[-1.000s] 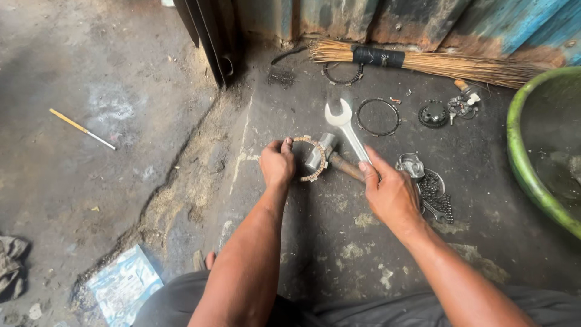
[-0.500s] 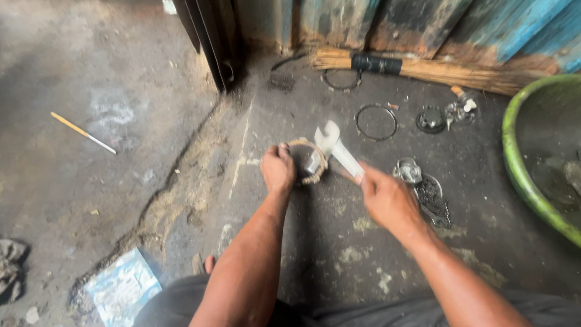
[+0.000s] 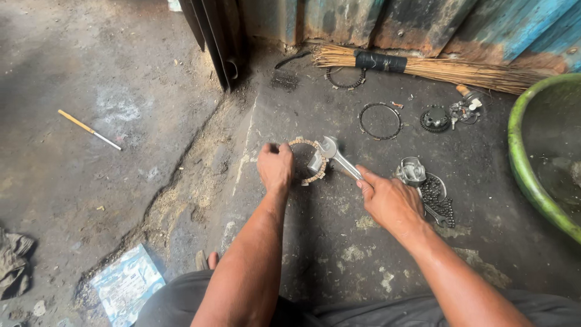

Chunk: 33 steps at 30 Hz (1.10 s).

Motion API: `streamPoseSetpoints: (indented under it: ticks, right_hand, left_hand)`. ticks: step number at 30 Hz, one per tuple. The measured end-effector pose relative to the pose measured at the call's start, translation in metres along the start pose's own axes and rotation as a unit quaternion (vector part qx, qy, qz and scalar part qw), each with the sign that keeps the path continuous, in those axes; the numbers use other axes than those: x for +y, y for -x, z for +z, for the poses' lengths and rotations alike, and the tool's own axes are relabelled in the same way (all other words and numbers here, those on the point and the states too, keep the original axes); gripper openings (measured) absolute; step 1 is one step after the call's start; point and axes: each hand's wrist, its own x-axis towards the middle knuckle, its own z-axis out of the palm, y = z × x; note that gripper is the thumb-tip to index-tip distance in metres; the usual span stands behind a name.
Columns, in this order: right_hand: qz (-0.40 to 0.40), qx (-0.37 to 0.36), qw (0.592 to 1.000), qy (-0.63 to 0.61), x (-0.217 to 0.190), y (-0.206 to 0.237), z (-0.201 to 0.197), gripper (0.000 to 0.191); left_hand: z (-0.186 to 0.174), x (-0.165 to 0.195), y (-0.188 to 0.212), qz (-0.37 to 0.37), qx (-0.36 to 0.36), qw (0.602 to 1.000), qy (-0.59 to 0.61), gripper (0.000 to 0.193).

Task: The person sits on the floor and uses a wrench to repeatedly strike a metal ring placed on a hammer. The person adjusts the ring's position and continues striking it throughout the clip.

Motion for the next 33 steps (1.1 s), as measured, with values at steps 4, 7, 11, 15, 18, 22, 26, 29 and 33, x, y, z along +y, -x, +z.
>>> streamPoseSetpoints:
  ticks: [4,7,11,15,18,22,26,29,33]
  right_hand:
    - [-0.064,0.074,0.995,0.024,0.003,-0.001,0.0,0.045]
    - [-0.046,0.06,0.997,0.002,0.003,0.0,-0.004,0.047]
    - [-0.023,0.073,0.994,-0.074,0.001,0.001,-0.005,0.049]
    - [-0.03,0.055,0.995,-0.074,0.0,0.0,0.008,0.044]
    - [-0.225,0.264,0.937,0.033,0.006,-0.002,0.017,0.039]
    - [-0.128,0.176,0.967,-0.133,0.014,-0.004,0.014,0.043]
    - [-0.049,0.071,0.995,-0.057,0.009,-0.003,0.008,0.042]
    - [-0.076,0.115,0.988,-0.071,0.009,-0.003,0.004,0.042]
    - [-0.154,0.253,0.942,-0.155,0.011,-0.006,0.01,0.041]
  left_hand:
    - [0.004,-0.003,-0.006,0.064,-0.041,0.996,0.044,0.04]
    - [0.01,-0.003,-0.005,0.038,-0.072,0.996,0.029,0.039]
    - [0.011,-0.004,-0.004,0.045,-0.069,0.996,0.033,0.035]
    - [0.008,-0.003,-0.003,0.036,-0.07,0.996,0.03,0.034]
    - [0.008,-0.002,-0.002,0.063,-0.062,0.996,0.007,0.035]
    - [0.007,-0.001,-0.002,0.046,-0.075,0.996,0.03,0.036]
    - [0.005,-0.001,-0.003,0.053,-0.076,0.996,0.016,0.036]
    - [0.005,-0.001,-0.003,0.071,-0.069,0.995,0.01,0.034]
    - [0.005,-0.003,-0.002,0.055,-0.072,0.996,0.023,0.034]
